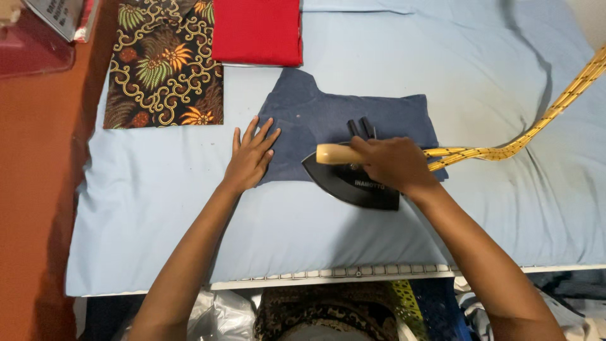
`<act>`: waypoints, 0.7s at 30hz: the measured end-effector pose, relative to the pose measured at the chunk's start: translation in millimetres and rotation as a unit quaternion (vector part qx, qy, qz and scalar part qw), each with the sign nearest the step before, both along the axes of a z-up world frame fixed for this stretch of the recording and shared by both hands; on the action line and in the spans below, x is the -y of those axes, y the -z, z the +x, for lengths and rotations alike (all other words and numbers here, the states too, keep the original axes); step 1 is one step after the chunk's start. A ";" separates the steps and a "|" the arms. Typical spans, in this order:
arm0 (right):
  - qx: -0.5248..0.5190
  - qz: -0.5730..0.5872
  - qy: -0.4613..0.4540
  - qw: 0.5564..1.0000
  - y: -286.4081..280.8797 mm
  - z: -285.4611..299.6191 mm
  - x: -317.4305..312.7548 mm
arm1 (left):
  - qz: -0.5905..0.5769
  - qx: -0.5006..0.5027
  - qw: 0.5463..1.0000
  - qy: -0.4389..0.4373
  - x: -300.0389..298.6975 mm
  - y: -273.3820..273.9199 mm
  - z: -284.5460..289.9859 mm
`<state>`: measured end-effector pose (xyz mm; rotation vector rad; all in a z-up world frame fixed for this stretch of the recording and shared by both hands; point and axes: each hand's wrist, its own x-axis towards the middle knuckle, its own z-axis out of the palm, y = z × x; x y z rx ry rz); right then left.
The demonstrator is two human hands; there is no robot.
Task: The person irons a dark blue t-shirt on a light blue ironing board, folding it neatly after smoothing the fabric. They then retrieve a grey patterned shirt from a blue basket, lay it on the board, and begin buttoning it up while smoothing the collar and sleeves.
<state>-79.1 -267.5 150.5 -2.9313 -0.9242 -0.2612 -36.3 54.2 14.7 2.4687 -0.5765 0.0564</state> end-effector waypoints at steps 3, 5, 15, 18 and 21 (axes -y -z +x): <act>-0.018 -0.032 -0.005 0.999 0.3 0.4 -14.6 | 0.008 0.009 1.000 0.001 1.3 0.7 0.6; -0.035 -0.026 0.023 0.999 3.0 -1.5 -23.9 | 0.019 0.012 1.000 0.005 0.7 2.4 1.3; -0.145 -0.047 0.196 0.969 -13.3 -27.0 8.0 | 0.053 0.043 0.998 0.011 -0.8 5.1 0.9; -0.154 -0.062 0.288 0.943 -16.4 -36.9 37.9 | 0.049 0.036 0.998 0.015 -0.8 5.4 1.5; -0.137 -0.039 0.355 0.924 -19.2 -48.2 70.9 | 0.047 0.040 0.998 0.019 -1.9 4.5 1.8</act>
